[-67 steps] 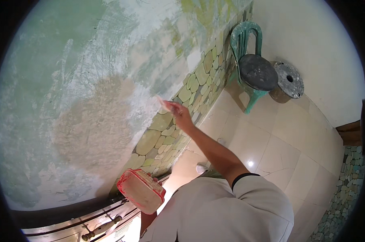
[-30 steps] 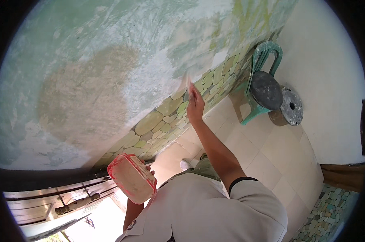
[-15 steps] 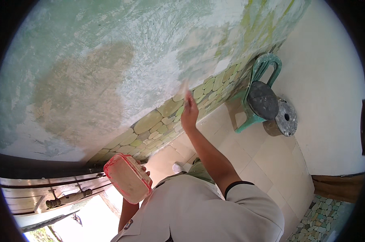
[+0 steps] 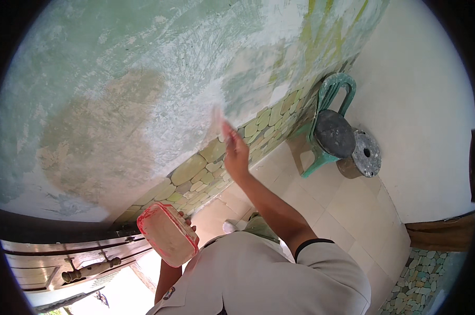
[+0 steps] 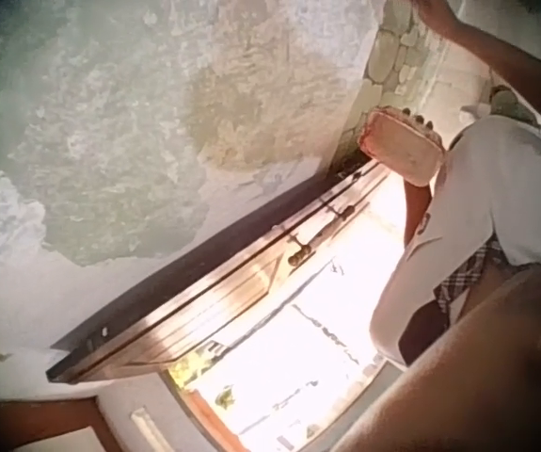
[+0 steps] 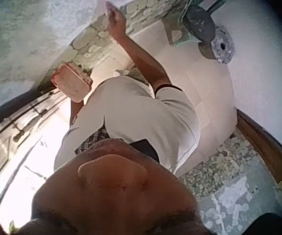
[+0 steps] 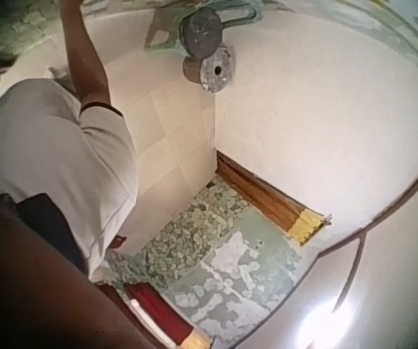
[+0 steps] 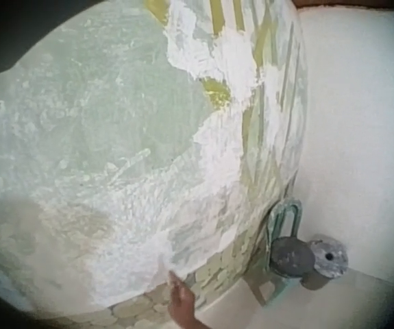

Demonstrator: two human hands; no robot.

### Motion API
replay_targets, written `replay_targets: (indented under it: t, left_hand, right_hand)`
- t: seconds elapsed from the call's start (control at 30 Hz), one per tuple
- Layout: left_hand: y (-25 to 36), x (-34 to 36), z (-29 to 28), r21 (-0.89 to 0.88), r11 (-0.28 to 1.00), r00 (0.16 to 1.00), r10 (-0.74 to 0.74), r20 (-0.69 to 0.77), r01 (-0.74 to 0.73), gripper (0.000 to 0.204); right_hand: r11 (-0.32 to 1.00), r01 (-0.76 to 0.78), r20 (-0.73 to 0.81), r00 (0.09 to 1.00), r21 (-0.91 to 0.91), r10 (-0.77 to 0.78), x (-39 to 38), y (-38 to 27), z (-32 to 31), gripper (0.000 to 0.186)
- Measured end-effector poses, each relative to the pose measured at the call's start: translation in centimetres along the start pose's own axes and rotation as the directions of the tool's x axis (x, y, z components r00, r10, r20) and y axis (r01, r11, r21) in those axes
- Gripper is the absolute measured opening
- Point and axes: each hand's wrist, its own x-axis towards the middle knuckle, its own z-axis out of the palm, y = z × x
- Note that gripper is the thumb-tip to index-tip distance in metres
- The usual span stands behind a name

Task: Applying wall putty or joint compound to a damaged wall surface using a putty knife.

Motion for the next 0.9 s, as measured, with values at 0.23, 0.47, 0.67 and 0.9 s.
replay_targets:
  t: [0.23,0.47,0.67,0.9]
  left_hand:
    - [-0.9,1.4,2.4,-0.108,0.993,0.997,0.058,0.041,-0.053,0.076]
    - [0.4,-0.4,-2.5,0.015,0.986,0.951,0.166,-0.262,-0.168,0.073]
    - [0.8,-1.1,-3.1,-0.02,0.996,0.986,0.084,-0.147,-0.088,0.071]
    - [0.2,-1.5,-4.1,0.013,0.99,0.986,0.143,-0.087,-0.142,0.074]
  right_hand:
    - [0.988,0.151,0.045,0.988,-0.026,-0.15,0.2,-2.1,4.8,0.036]
    - [0.998,0.023,0.114,0.993,0.06,-0.03,-0.9,-1.7,1.4,0.034]
    - [0.983,0.149,-0.101,0.982,-0.11,-0.16,1.5,-2.1,5.8,0.041]
    - [0.999,0.002,0.372,0.928,0.047,-0.02,-7.1,-1.5,4.0,0.036]
